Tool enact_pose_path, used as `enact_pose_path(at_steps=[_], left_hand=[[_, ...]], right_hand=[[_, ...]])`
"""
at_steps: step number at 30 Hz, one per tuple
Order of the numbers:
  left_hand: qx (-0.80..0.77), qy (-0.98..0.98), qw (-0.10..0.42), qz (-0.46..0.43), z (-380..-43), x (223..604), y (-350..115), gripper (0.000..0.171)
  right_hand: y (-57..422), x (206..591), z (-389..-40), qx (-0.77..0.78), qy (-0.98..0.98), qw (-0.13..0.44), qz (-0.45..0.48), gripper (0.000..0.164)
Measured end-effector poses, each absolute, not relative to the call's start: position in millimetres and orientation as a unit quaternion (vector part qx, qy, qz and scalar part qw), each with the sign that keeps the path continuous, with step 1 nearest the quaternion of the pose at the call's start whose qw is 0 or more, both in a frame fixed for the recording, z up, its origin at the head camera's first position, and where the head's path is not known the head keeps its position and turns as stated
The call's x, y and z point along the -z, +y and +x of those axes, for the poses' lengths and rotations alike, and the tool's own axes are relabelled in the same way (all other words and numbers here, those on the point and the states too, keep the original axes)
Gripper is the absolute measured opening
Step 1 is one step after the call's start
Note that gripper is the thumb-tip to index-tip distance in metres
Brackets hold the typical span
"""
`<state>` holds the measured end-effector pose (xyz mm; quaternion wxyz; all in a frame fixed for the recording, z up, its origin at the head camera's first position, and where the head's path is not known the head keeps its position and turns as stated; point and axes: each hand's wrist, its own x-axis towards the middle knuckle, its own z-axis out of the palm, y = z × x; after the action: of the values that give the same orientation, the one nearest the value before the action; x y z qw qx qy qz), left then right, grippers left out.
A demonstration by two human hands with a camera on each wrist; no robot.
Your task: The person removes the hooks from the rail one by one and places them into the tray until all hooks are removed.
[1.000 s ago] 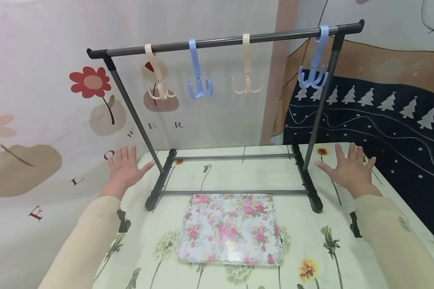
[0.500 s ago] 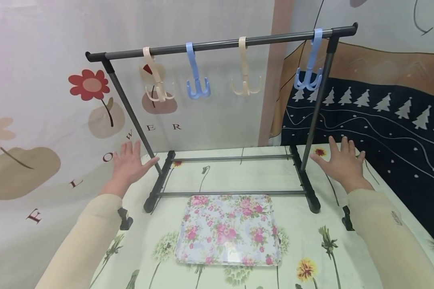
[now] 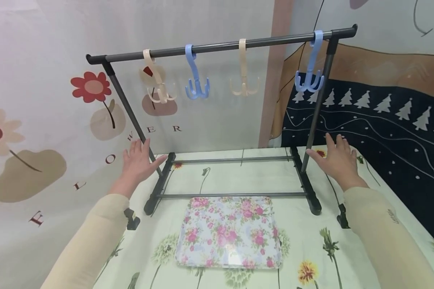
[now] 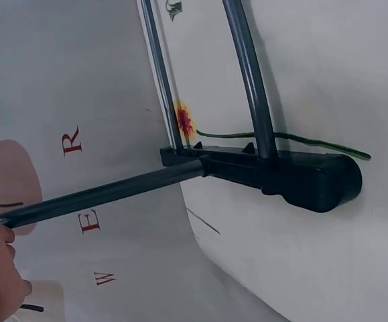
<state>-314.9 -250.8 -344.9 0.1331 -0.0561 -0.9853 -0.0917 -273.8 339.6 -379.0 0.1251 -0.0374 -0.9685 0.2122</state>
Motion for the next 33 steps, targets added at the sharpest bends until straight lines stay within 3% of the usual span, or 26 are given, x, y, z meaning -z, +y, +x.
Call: enact_pose_path(at_steps=[11, 33], left_hand=[[0.118, -0.975, 0.179, -0.051, -309.1, 344.6, -240.8, 0.100], [0.149, -0.966, 0.182, -0.107, -316.8, 340.9, -203.9, 0.089]], right_hand=[[324.4, 376.6, -277.8, -0.246, -0.962, 0.109, -0.055, 0.099], [310.6, 368.0, -289.5, -0.372, -0.919, 0.118, -0.051, 0.090]])
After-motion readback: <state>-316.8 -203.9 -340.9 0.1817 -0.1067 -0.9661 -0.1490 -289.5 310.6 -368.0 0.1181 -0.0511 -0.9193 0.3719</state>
